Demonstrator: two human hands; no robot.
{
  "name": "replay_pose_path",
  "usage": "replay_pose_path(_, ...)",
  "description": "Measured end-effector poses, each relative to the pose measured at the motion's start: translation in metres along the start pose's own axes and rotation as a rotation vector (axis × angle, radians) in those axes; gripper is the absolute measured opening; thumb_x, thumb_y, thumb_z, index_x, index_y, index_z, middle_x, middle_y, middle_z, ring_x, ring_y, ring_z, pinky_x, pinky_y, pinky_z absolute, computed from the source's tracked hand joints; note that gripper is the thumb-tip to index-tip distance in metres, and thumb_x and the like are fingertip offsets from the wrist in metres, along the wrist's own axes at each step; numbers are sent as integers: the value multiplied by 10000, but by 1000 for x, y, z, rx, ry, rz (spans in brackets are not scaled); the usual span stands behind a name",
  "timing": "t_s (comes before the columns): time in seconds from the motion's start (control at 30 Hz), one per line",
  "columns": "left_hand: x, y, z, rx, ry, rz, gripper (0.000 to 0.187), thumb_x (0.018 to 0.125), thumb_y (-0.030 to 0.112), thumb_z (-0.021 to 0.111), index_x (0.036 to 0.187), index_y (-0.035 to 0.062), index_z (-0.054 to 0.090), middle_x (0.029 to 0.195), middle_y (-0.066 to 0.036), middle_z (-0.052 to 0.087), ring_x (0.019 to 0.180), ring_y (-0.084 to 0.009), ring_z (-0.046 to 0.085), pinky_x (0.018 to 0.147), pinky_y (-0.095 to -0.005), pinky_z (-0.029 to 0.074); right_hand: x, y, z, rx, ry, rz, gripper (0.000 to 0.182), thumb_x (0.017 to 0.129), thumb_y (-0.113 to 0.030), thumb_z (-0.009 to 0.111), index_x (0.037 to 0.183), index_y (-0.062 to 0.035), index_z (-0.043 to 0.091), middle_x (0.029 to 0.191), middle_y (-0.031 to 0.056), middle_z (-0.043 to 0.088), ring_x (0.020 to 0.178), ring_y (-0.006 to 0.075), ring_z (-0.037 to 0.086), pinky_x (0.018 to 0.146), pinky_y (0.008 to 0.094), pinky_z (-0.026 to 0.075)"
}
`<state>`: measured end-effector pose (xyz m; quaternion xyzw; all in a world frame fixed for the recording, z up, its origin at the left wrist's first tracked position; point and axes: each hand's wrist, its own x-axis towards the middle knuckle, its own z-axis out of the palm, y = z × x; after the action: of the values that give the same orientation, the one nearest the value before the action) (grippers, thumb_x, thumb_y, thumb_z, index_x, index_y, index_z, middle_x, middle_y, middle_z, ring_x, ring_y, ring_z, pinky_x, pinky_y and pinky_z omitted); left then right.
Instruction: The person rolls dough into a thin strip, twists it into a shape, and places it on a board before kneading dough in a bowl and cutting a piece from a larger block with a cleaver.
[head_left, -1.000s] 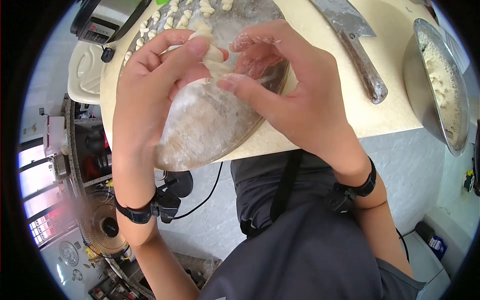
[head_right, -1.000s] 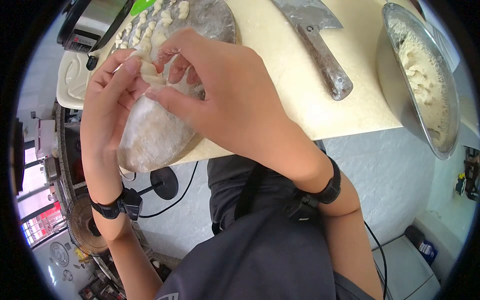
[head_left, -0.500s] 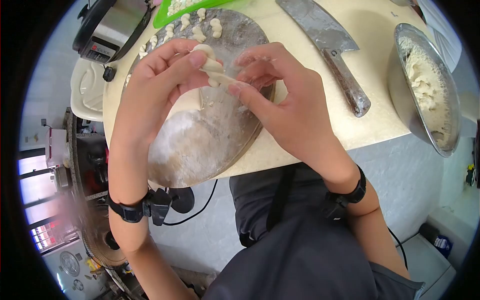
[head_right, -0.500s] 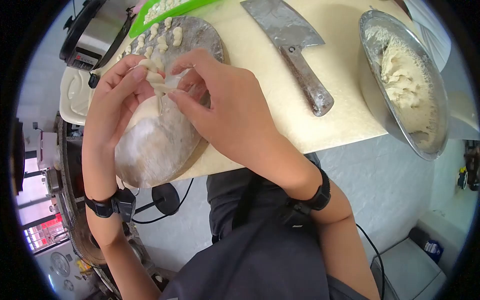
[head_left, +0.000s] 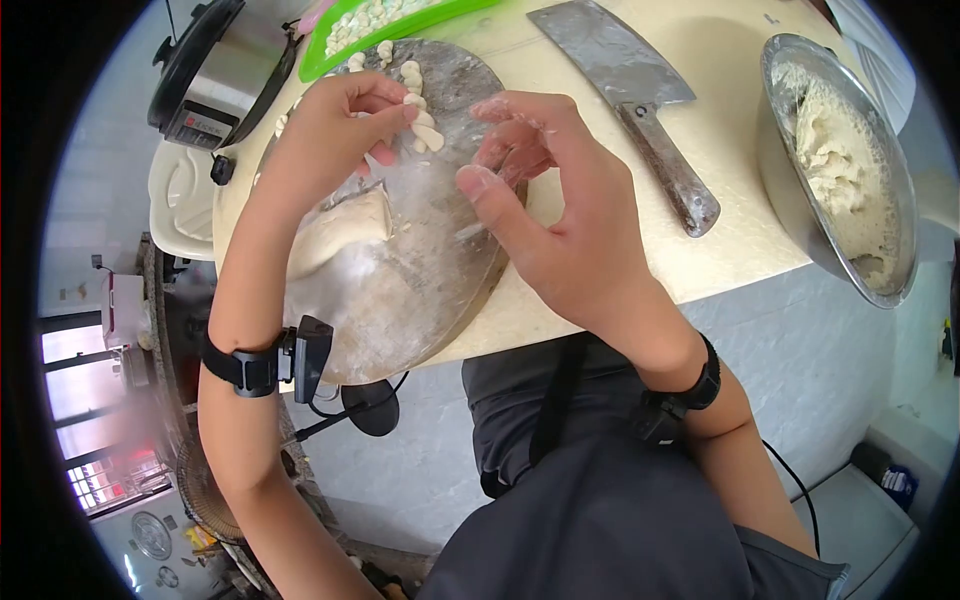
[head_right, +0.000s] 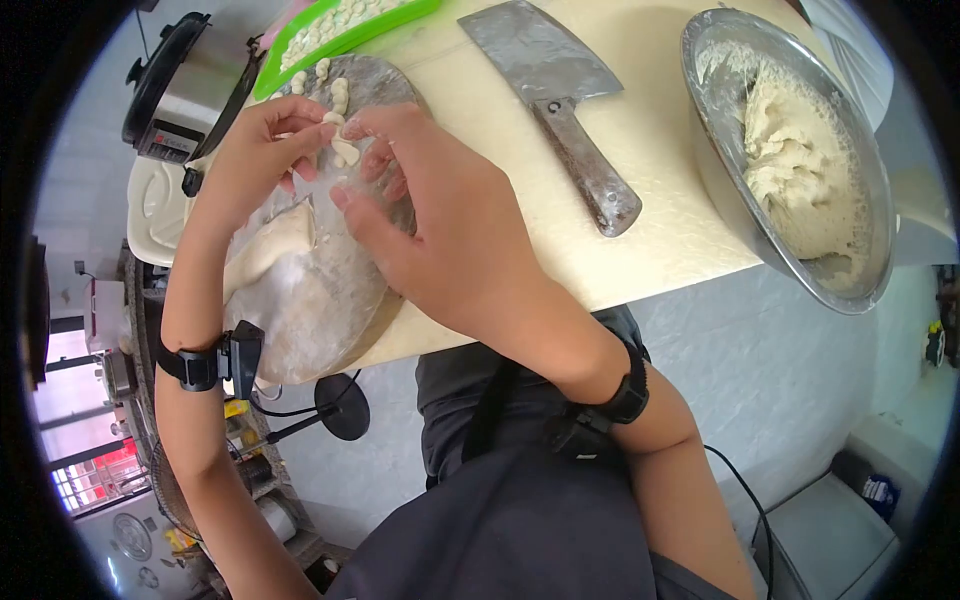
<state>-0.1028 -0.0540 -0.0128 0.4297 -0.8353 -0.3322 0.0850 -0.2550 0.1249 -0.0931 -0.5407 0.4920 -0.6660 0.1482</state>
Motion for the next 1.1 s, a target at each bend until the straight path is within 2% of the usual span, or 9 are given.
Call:
replay_pose_path(0.13,9,-5,-2,82,61,99,249,1003,206,765,1153,11,736,875,-14,730,631,-65,631,535,-227,456,-1,-2,-2,4,2,12,396,965,-113,779,1328,-46,638,951,68,716,832,160,665,817,313,551)
replay_pose_path(0.27,12,-12,-8,339,161,179,298,975,190,780,1182,-18,727,900,-41,749,626,-101,634,560,-270,486,0,0,-2,15,26,-20,369,950,-159,774,1279,-67,637,930,89,686,754,229,657,697,345,550)
replay_pose_path(0.37,2,-7,-10,584,316,283,281,981,156,758,1202,-16,729,1015,-74,786,739,-160,696,636,-306,543,-1,-2,-6,14,16,-9,366,956,-140,770,1288,-57,640,933,84,696,780,210,661,735,334,550)
replay_pose_path(0.47,-19,-2,1,419,304,387,319,1005,100,698,1312,17,715,1255,-103,770,1054,-282,737,888,-374,593,0,-3,-9,9,-8,-1,374,966,-96,765,1313,-27,642,947,78,720,838,170,677,811,312,555)
replay_pose_path(0.57,-30,-6,10,671,256,755,370,1003,91,676,1369,42,703,1376,-160,709,1273,-368,657,1057,-457,541,-1,-3,-8,21,-15,-3,373,967,-90,761,1314,-22,642,951,84,723,839,171,687,813,309,560)
replay_pose_path(0.63,-33,-14,15,735,209,713,407,1005,86,667,1410,51,681,1436,-154,676,1341,-386,610,1127,-474,494,-1,-3,-7,23,-19,-17,372,968,-88,760,1315,-20,643,953,88,725,841,173,695,816,309,564)
replay_pose_path(0.73,-33,-22,16,744,197,679,420,1002,91,669,1420,51,674,1466,-153,663,1368,-400,593,1155,-481,474,-2,3,-2,37,23,-56,384,951,-144,773,1297,-48,637,946,108,696,765,249,660,727,348,563)
replay_pose_path(1.03,-38,-16,19,648,192,618,446,1000,77,653,1445,34,648,1455,-205,634,1384,-419,550,1175,-485,441,-2,2,-3,13,-3,-56,383,957,-143,775,1301,-48,636,942,108,692,757,238,658,713,338,559)
replay_pose_path(1.1,-38,-16,20,616,257,625,404,1002,81,659,1403,38,671,1412,-206,650,1344,-411,571,1148,-483,452,-1,-3,-7,-10,-35,-27,358,975,-108,757,1307,-33,645,960,99,720,827,199,694,790,324,567)
